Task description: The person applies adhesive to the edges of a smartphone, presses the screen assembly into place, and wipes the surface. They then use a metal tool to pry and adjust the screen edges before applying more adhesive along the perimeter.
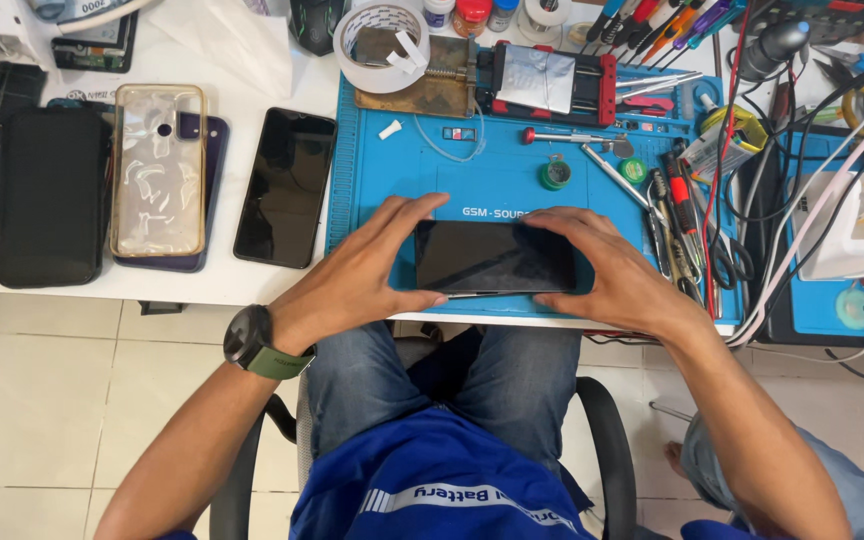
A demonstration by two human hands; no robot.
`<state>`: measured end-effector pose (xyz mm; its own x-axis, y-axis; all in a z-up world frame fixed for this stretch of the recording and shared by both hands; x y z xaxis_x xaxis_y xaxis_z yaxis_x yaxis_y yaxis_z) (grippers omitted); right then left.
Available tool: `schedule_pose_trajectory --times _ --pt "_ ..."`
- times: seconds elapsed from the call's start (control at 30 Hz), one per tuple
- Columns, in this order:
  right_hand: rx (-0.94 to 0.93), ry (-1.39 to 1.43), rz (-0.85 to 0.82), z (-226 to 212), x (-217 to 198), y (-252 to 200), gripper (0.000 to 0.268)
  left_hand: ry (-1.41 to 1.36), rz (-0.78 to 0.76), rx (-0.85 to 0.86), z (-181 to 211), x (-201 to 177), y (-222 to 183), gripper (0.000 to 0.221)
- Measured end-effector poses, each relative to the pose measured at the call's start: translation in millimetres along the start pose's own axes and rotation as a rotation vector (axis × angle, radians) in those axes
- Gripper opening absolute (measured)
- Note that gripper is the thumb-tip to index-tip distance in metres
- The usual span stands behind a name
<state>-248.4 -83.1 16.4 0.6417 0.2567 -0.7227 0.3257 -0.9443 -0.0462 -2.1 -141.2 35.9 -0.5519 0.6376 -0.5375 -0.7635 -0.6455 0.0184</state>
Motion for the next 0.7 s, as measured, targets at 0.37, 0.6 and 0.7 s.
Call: schedule_pose_trajectory --times 0.37,0.6,0.7 --pt "-0.164 -0.497 0.363 -16 48 -62 0.06 -0.051 -0.055 0.069 -3 -12 3 0.103" --pt "-0.27 -0.602 0.804 -96 155 -45 0.03 -0.088 -0.041 0.111 -8 -11 4 0.108" --pt "-0.252 -0.635 0.866 -91 161 -38 0.031 -0.087 -0.028 0.116 -11 -9 5 0.111"
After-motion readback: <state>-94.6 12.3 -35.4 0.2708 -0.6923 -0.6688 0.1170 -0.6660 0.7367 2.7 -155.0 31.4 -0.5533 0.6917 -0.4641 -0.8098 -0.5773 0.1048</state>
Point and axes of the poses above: each hand's wrist, its own y-axis towards the middle knuckle, its own x-axis out of the palm, z = x × y, the point moved 8 cm from there along y, towards the middle knuckle
